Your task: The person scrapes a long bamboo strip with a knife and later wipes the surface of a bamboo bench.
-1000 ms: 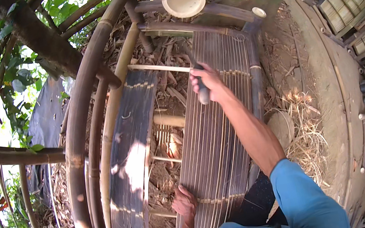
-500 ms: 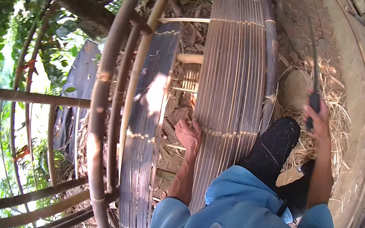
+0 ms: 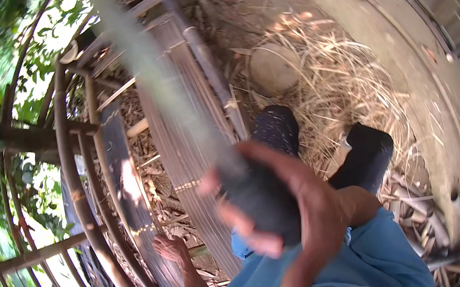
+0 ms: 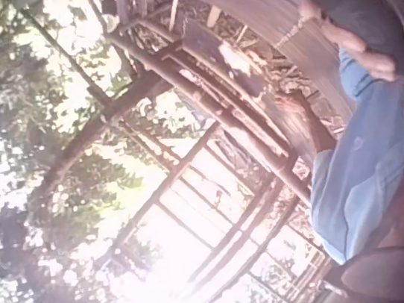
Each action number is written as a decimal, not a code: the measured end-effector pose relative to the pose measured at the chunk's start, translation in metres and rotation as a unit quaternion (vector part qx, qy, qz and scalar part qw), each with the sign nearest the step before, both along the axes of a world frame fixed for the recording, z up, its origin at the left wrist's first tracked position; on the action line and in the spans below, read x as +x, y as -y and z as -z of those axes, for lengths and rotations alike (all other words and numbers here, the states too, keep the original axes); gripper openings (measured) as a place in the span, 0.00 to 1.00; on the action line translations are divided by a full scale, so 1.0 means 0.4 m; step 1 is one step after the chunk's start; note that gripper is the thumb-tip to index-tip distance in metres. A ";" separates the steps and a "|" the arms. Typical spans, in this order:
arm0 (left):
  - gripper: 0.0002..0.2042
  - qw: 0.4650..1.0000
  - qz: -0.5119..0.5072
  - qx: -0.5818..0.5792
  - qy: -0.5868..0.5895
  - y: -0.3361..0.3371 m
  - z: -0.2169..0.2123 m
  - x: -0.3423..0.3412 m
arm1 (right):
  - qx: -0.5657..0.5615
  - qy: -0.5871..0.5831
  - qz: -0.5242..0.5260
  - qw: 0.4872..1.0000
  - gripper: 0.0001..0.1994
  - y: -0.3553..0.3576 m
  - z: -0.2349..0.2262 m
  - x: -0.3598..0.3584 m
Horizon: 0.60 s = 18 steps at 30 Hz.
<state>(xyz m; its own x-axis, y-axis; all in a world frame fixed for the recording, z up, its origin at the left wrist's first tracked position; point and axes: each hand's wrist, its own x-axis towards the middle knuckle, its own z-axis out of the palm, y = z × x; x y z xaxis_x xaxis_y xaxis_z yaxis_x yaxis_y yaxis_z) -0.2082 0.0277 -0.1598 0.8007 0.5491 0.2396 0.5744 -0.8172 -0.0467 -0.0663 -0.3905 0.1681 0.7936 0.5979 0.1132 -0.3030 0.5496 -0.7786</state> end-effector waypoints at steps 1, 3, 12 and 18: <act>0.18 1.000 0.018 -0.001 -0.007 0.000 0.030 -0.006 | 0.041 -0.005 -0.027 0.999 0.55 -0.002 -0.029 -0.019; 0.26 0.997 0.039 0.035 -0.059 -0.058 0.074 -0.040 | 0.139 -0.044 -0.053 0.988 0.56 0.008 -0.093 -0.057; 0.07 0.999 0.039 0.010 -0.013 -0.090 0.026 -0.012 | 0.225 -0.115 0.050 0.966 0.50 0.055 -0.045 -0.068; 0.11 0.989 0.075 -0.083 0.092 -0.041 -0.112 0.047 | -0.163 0.059 0.249 0.953 0.30 0.156 0.101 0.046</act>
<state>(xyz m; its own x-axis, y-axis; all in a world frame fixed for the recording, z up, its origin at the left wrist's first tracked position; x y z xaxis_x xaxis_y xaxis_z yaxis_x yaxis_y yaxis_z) -0.1895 0.0439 -0.1151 0.8273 0.4717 0.3050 0.4328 -0.8814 0.1891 -0.0477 -0.4528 0.1278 0.9814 0.1682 0.0920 0.0329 0.3248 -0.9452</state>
